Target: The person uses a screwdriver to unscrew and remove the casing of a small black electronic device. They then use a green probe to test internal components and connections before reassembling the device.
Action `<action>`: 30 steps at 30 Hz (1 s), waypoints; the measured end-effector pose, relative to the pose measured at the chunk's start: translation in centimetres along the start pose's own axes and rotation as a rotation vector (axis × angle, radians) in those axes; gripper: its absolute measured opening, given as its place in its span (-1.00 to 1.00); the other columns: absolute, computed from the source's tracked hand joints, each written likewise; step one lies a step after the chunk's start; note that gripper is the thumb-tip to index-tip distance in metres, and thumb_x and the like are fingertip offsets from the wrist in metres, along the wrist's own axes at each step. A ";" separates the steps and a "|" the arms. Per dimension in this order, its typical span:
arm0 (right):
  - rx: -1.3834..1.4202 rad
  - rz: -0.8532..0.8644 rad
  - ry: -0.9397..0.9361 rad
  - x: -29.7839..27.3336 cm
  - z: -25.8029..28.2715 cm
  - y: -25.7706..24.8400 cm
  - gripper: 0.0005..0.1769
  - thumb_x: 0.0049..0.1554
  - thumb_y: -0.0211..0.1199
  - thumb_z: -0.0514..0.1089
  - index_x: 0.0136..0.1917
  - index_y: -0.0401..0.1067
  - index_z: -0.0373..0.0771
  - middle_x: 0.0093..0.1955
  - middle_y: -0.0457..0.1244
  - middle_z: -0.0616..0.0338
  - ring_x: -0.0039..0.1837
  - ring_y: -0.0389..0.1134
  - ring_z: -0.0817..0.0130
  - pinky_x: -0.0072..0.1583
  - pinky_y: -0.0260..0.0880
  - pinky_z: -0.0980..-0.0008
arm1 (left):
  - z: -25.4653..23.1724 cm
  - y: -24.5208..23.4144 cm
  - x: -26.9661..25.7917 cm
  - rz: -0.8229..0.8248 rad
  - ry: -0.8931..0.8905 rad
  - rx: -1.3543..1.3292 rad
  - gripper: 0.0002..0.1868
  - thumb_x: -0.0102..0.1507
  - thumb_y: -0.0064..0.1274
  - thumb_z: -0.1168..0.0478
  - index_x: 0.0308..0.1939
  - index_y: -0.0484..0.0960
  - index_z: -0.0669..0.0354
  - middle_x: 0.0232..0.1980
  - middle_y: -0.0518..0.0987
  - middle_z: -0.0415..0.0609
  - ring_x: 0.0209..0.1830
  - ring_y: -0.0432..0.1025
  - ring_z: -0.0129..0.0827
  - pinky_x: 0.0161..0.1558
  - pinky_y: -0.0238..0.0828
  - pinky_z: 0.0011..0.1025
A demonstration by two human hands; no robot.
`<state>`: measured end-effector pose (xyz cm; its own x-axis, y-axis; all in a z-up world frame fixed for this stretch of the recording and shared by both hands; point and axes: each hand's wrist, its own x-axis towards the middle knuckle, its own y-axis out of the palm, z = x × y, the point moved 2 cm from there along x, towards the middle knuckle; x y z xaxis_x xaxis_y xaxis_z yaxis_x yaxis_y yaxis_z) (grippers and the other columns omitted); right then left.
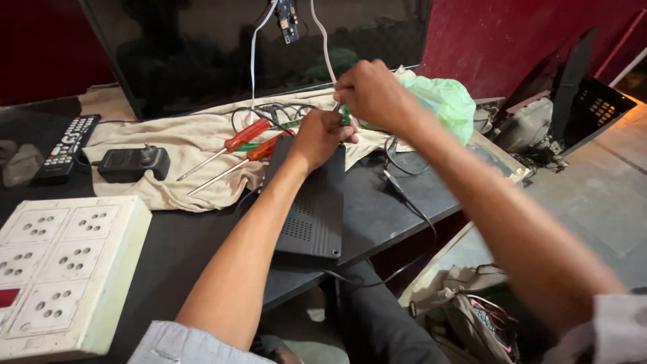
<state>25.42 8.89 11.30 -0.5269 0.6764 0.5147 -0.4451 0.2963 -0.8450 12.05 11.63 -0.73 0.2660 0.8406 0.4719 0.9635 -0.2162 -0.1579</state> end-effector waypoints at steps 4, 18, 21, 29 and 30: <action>-0.280 0.531 0.109 2.7 0.5 -1.9 -0.73 0.23 0.22 -0.06 -0.07 0.60 -0.30 -0.18 0.41 -0.15 -0.14 0.47 -0.04 -0.06 0.47 0.03 | 0.2 0.1 -0.3 0.005 0.014 -0.004 -0.89 0.27 0.10 0.43 -0.29 0.65 0.51 -0.29 0.69 0.03 -0.27 0.67 -0.41 -0.20 0.56 -0.44; -0.338 0.634 -0.476 4.0 3.6 -2.6 -0.58 -0.09 0.23 -0.28 0.03 0.68 -0.08 -0.19 0.45 -0.03 -0.18 0.46 0.07 -0.13 0.45 0.13 | 0.7 0.0 0.3 -0.100 -0.067 -0.044 -0.79 0.14 0.28 0.41 -0.23 0.65 0.55 -0.34 0.72 0.10 -0.34 0.65 -0.35 -0.25 0.58 -0.42; -0.290 0.701 -0.001 4.4 4.1 -3.2 -0.64 0.23 0.20 -0.01 -0.01 0.64 -0.33 -0.20 0.45 -0.10 -0.12 0.57 0.21 -0.09 0.53 0.26 | 0.6 -0.3 0.2 -0.098 -0.068 -0.014 -0.78 0.14 0.29 0.41 -0.23 0.63 0.56 -0.35 0.71 0.10 -0.34 0.66 -0.35 -0.25 0.58 -0.42; -0.460 1.217 0.361 6.9 2.3 -0.3 -0.50 0.32 0.01 0.01 -0.05 0.43 -0.57 -0.18 0.48 -0.20 -0.13 0.60 0.04 -0.08 0.62 0.22 | 0.8 0.2 0.1 -0.079 -0.062 -0.130 -0.81 0.12 0.28 0.43 -0.23 0.66 0.49 -0.36 0.71 0.05 -0.35 0.65 -0.38 -0.24 0.62 -0.43; -0.470 1.222 0.316 7.2 1.9 0.1 -0.56 0.29 0.08 -0.03 -0.07 0.49 -0.52 -0.17 0.49 -0.16 -0.13 0.60 0.09 -0.08 0.63 0.26 | 0.7 0.3 0.1 -0.080 -0.050 -0.080 -0.82 0.12 0.29 0.41 -0.25 0.67 0.48 -0.38 0.71 0.05 -0.36 0.65 -0.39 -0.25 0.61 -0.44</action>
